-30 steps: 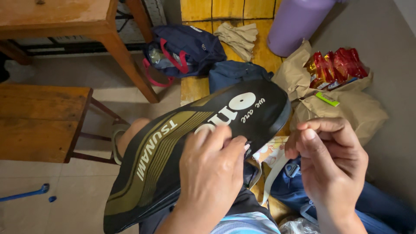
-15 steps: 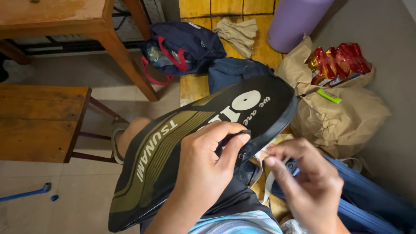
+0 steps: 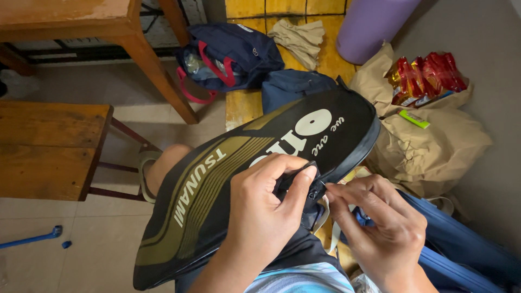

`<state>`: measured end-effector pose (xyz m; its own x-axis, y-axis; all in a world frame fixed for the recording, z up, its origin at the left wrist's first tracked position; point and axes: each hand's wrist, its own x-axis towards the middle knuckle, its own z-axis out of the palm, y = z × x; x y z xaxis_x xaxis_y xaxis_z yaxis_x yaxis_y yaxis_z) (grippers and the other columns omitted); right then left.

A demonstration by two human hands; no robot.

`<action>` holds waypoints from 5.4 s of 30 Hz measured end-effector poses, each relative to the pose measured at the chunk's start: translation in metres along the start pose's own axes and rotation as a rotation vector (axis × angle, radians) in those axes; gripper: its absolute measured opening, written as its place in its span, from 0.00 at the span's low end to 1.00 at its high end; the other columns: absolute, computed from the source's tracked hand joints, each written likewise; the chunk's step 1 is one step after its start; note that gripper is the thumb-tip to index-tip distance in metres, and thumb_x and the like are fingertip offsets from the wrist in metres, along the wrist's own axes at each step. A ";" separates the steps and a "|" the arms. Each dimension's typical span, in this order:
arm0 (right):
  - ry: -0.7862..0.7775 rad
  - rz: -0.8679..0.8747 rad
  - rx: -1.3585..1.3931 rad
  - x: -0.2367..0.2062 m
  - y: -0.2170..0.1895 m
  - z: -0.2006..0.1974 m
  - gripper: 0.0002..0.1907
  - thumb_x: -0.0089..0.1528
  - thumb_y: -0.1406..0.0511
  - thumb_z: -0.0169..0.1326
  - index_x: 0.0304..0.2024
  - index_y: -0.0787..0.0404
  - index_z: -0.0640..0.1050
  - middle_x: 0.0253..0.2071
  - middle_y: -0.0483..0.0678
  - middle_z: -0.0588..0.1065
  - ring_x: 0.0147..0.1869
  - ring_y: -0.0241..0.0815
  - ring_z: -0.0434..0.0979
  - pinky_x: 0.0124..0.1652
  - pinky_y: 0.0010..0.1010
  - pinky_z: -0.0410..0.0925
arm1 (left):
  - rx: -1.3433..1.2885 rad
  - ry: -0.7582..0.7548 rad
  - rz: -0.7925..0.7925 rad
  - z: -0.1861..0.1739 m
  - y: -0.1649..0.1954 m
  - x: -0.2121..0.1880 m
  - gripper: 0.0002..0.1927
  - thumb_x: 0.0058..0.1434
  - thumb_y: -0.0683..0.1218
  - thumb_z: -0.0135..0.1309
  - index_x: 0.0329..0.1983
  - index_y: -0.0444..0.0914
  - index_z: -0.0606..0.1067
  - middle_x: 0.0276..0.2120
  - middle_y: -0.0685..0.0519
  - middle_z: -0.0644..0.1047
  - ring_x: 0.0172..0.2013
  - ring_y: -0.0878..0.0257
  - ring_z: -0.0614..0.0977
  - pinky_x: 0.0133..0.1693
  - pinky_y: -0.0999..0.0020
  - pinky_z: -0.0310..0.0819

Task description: The person sits on the floor with a badminton racket bag on their lap and hand-sews the zipper area using a needle and thread. They pull the thread through the zipper seam, use scissors to cut the thread, and continue stitching and tying off the thread by hand.

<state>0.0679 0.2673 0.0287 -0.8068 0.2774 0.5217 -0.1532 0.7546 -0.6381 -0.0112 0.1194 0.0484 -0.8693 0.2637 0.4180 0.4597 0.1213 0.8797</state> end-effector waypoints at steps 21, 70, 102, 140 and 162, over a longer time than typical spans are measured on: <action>0.102 0.155 0.122 -0.005 -0.006 0.015 0.05 0.59 0.77 0.63 0.37 0.69 0.81 0.31 0.46 0.76 0.26 0.28 0.63 0.24 0.19 0.52 | -0.113 0.134 -0.037 0.018 -0.005 -0.008 0.03 0.65 0.37 0.60 0.38 0.33 0.77 0.28 0.53 0.78 0.28 0.70 0.79 0.32 0.75 0.73; 0.087 0.202 0.688 0.013 0.018 0.017 0.19 0.58 0.78 0.60 0.52 0.68 0.74 0.42 0.45 0.73 0.43 0.31 0.75 0.43 0.19 0.70 | -0.372 0.165 -0.135 0.037 -0.014 -0.015 0.03 0.66 0.31 0.52 0.39 0.30 0.71 0.40 0.47 0.83 0.35 0.75 0.79 0.36 0.79 0.76; -0.257 0.002 -0.006 0.058 0.023 -0.007 0.06 0.54 0.73 0.60 0.35 0.64 0.81 0.32 0.47 0.77 0.36 0.38 0.81 0.36 0.28 0.73 | -0.427 0.147 -0.150 0.050 -0.046 -0.022 0.04 0.67 0.34 0.50 0.39 0.32 0.67 0.39 0.48 0.83 0.35 0.70 0.78 0.40 0.74 0.75; -0.454 0.095 -0.044 0.069 0.035 -0.012 0.05 0.57 0.69 0.59 0.36 0.64 0.79 0.33 0.49 0.79 0.38 0.39 0.82 0.38 0.31 0.74 | -0.252 0.130 -0.169 0.054 -0.049 -0.024 0.03 0.66 0.36 0.49 0.37 0.33 0.67 0.38 0.47 0.84 0.38 0.64 0.85 0.44 0.71 0.79; -0.709 0.257 -0.010 0.088 0.046 -0.012 0.08 0.54 0.72 0.58 0.37 0.63 0.79 0.26 0.46 0.79 0.30 0.34 0.79 0.33 0.30 0.74 | -0.338 0.060 -0.142 0.051 -0.055 -0.028 0.04 0.67 0.35 0.50 0.36 0.32 0.68 0.37 0.49 0.83 0.34 0.70 0.80 0.40 0.74 0.77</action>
<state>-0.0035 0.3339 0.0519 -0.9910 -0.0016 -0.1342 0.0914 0.7238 -0.6839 -0.0028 0.1539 -0.0233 -0.9338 0.2091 0.2904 0.2570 -0.1729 0.9508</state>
